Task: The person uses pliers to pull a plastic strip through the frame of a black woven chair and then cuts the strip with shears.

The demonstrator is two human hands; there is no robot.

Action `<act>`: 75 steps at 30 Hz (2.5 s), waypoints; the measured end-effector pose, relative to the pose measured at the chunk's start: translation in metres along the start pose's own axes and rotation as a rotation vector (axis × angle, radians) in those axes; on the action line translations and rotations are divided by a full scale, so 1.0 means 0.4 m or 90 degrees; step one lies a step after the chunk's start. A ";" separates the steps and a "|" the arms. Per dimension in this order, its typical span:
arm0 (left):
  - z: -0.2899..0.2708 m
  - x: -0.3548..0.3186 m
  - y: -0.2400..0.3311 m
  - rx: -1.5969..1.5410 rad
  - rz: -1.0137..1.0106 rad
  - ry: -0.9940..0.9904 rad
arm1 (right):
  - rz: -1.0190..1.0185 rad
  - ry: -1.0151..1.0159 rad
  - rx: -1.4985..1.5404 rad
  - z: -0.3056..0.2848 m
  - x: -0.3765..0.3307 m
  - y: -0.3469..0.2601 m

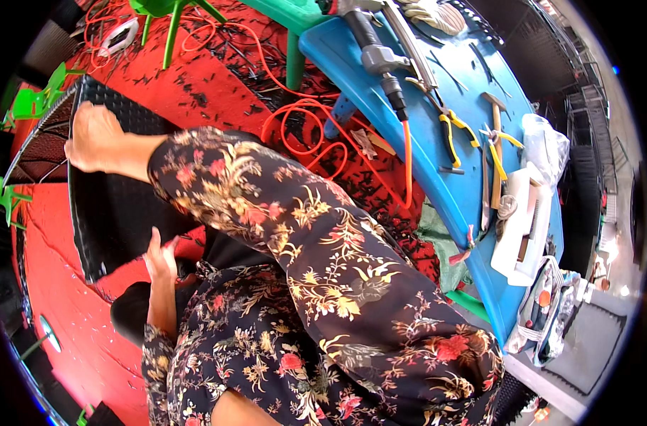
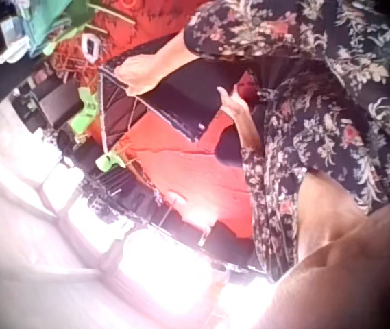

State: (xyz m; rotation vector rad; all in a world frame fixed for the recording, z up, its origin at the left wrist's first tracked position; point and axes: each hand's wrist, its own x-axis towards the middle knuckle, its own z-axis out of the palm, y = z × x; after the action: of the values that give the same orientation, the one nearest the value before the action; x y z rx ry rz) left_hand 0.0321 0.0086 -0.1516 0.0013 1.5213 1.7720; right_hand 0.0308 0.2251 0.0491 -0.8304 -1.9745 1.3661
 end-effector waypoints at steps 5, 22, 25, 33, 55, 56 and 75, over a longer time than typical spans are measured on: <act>0.169 0.061 0.049 0.062 0.024 0.064 | -0.118 -0.190 -0.228 -0.196 0.023 0.022; 0.251 -0.055 0.073 0.481 0.113 -0.219 | 0.225 0.409 -0.722 -1.282 -0.776 0.320; 0.252 -0.243 0.221 0.607 0.142 -0.309 | 0.290 0.429 -0.697 -1.278 -0.747 0.315; 0.474 -0.711 0.490 -0.092 -0.086 -1.003 | 0.282 0.253 -0.857 -1.123 -0.568 0.308; 0.254 -0.418 0.432 0.251 0.052 -0.417 | 0.129 -0.166 0.601 -0.738 -0.559 0.007; 0.254 -0.402 0.401 0.196 0.057 -0.435 | 0.144 -0.238 0.617 -0.640 -0.551 -0.001; 0.216 -0.356 0.360 0.169 0.070 -0.368 | 0.263 -0.387 0.502 -0.227 -0.517 -0.011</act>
State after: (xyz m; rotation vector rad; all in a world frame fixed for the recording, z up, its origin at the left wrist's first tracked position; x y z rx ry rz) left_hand 0.0926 0.0067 0.0601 0.6812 1.3215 1.4594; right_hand 0.2296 0.1176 0.0558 -0.4686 -1.4218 2.6358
